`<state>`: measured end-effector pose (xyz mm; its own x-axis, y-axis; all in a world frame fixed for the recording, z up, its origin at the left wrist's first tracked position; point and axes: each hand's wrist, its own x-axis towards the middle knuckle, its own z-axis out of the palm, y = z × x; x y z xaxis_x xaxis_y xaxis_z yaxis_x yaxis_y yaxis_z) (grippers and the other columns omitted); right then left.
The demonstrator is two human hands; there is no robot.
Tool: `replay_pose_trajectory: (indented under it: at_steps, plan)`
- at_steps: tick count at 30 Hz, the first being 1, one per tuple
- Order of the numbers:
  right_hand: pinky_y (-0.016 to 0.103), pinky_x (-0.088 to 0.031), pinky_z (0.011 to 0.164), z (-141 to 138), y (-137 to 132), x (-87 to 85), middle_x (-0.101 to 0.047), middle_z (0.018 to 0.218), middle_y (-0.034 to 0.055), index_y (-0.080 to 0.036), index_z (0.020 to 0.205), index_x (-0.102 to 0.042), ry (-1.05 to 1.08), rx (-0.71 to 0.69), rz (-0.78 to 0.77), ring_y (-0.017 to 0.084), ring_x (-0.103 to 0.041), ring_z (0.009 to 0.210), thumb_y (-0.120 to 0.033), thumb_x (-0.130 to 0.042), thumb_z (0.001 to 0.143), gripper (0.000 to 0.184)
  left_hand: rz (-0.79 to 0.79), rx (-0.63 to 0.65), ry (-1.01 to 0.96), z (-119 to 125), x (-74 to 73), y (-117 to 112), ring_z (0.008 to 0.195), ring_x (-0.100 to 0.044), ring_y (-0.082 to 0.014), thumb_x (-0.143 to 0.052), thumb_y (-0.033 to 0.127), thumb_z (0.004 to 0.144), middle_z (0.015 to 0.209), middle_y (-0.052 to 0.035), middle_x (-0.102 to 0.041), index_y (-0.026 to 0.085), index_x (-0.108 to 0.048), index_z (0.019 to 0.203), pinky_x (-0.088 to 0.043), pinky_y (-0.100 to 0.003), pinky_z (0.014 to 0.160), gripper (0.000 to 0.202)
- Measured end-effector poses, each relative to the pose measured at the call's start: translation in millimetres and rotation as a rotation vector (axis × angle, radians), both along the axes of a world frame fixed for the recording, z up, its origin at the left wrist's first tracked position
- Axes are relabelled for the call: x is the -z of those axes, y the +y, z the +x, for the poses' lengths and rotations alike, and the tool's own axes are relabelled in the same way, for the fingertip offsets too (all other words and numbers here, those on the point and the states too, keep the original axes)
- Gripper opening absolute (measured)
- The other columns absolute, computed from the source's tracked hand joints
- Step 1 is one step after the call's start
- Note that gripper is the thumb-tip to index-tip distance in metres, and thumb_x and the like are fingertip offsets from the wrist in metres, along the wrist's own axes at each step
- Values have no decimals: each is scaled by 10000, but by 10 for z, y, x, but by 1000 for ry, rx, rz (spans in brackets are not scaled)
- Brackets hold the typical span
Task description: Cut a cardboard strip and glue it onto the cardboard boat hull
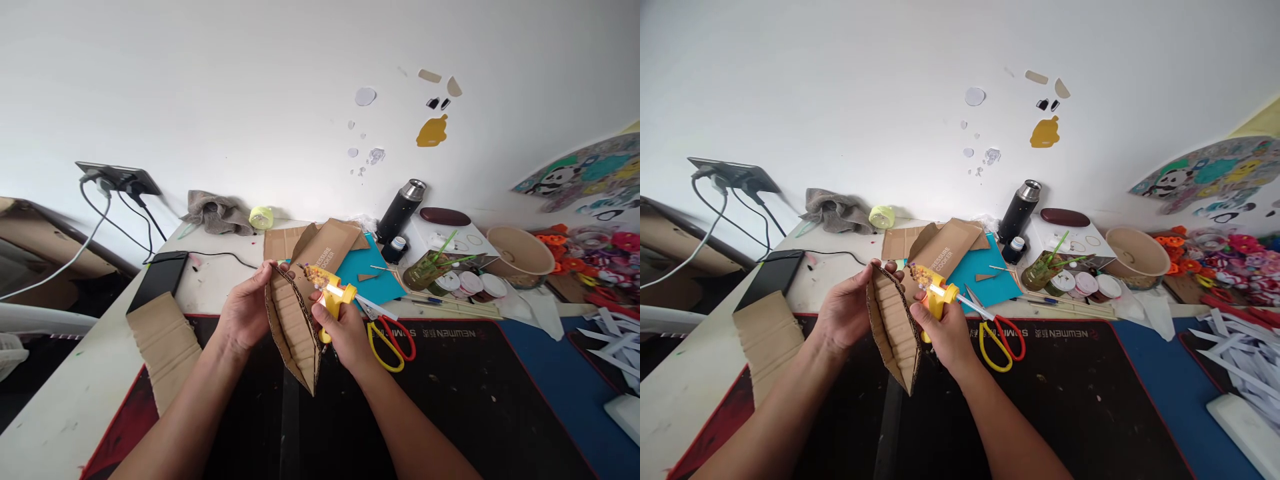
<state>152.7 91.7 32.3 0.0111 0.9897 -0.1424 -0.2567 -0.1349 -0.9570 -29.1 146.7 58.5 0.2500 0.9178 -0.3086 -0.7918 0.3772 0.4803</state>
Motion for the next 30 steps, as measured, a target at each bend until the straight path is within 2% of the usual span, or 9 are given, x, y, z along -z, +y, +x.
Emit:
replay_pose_trajectory:
  at_steps: [3, 6, 11, 16, 19, 22, 25, 28, 30]
  plan:
    - [352, -565, 743, -13, 0, -54, -731, 840, 31, -212, 991, -787, -36, -6, 29, 236, -662, 792, -579, -984, 732, 491, -4, -2, -27, 6, -19, 0, 863, -781, -195, -899, 141, 813, 950, -22, -793, 184, -770, 852, -662, -316, 823, 141]
    - [425, -605, 921, -35, -4, -104, -806, 1004, 71, -230, 1001, -796, -46, -54, 51, 310, -733, 1009, -530, -994, 734, 447, -10, 4, -47, 16, -31, -3, 872, -788, -206, -881, 127, 827, 935, -29, -797, 177, -771, 856, -680, -349, 880, 124]
    - [476, -607, 1005, -54, -19, -124, -828, 1049, 71, -245, 1014, -812, -56, -68, 85, 328, -752, 1065, -479, -941, 824, 328, -38, 23, -48, 27, -15, -5, 885, -801, -223, -862, 133, 850, 941, -38, -820, 181, -778, 869, -681, -443, 1004, 99]
    - [437, -610, 960, -40, -18, -88, -815, 1028, 71, -234, 1009, -820, -70, -79, 97, 311, -749, 1032, -430, -924, 846, 275, -36, 19, -18, 27, -37, 6, 892, -810, -242, -881, 214, 862, 928, -29, -827, 195, -784, 862, -668, -471, 1023, 99]
    - [406, -611, 900, -43, -14, -61, -787, 958, 53, -232, 945, -790, -72, -54, 82, 280, -730, 945, -431, -919, 841, 259, -51, -11, 64, 49, -64, 0, 839, -791, -237, -890, 284, 868, 897, -40, -823, 188, -795, 874, -674, -413, 915, 135]
    - [359, -601, 769, -69, -7, -25, -739, 859, 21, -229, 918, -747, -62, -12, 42, 223, -679, 782, -447, -918, 813, 296, 15, -125, 265, 122, -68, -61, 768, -745, -195, -950, 302, 814, 874, -42, -816, 171, -817, 896, -622, -296, 751, 205]
    - [312, -531, 594, -110, 5, 19, -663, 707, -25, -226, 929, -714, -65, -1, -27, 173, -579, 598, -439, -918, 778, 331, 172, -244, 465, 233, -42, -161, 771, -701, -164, -1013, 359, 769, 875, -23, -803, 184, -819, 870, -561, -239, 726, 280]
    - [295, -487, 544, -123, 24, 51, -629, 636, -40, -213, 935, -699, -53, 45, -75, 162, -554, 540, -462, -911, 766, 368, 191, -287, 542, 315, -5, -224, 735, -638, -153, -971, 417, 834, 814, 7, -752, 212, -805, 849, -512, -229, 689, 265]
    - [289, -481, 547, -99, 42, 59, -630, 635, -35, -202, 945, -704, -45, 97, -73, 162, -570, 545, -505, -901, 783, 396, 218, -405, 608, 317, 16, -214, 780, -630, -145, -911, 386, 912, 862, 7, -758, 222, -803, 863, -499, -213, 728, 203]
